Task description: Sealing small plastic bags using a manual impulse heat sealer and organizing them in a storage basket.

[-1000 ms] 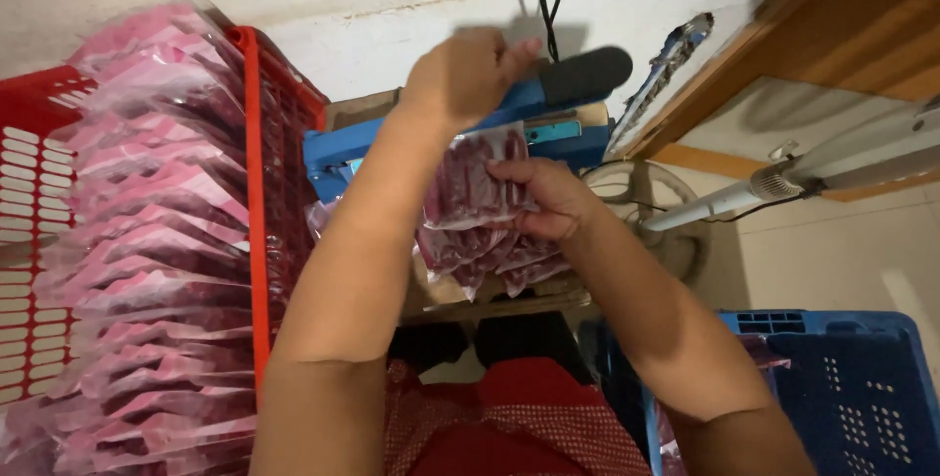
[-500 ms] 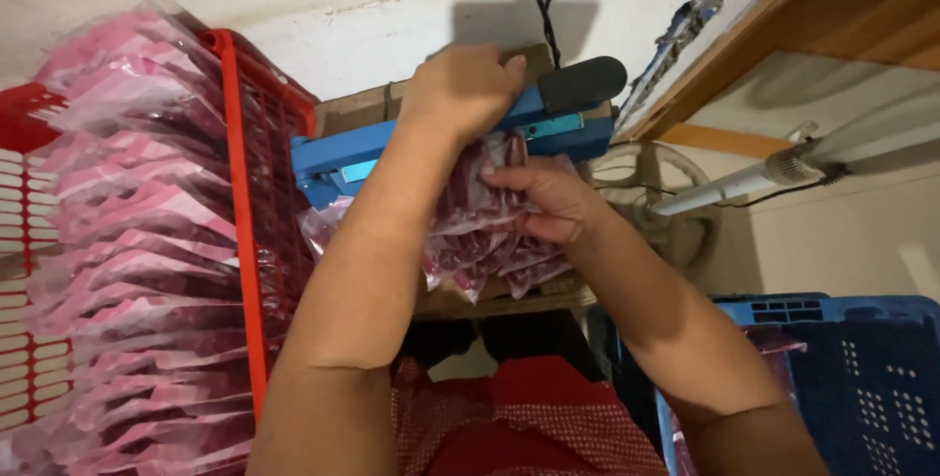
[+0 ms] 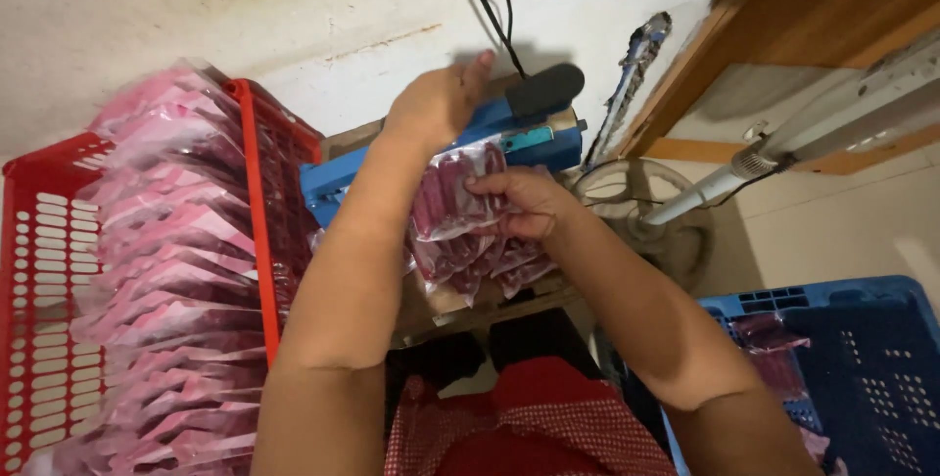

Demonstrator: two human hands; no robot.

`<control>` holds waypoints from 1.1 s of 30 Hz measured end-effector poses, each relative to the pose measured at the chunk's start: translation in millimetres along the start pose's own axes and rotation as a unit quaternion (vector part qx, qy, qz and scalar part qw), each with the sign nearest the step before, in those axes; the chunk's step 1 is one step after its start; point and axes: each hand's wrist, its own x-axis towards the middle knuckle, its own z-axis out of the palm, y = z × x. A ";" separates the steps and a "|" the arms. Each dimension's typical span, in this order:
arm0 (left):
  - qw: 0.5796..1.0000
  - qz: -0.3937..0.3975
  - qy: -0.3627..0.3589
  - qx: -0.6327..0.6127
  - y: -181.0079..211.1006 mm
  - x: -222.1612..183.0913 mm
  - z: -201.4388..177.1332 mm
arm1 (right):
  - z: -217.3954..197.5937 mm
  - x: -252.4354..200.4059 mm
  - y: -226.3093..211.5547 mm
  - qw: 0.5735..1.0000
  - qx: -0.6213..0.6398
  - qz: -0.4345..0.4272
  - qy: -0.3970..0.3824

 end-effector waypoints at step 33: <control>0.986 0.129 0.026 0.101 -12.1 4.3 8.3 | 7.7 -17.1 -7.4 0.999 -0.020 0.015 0.022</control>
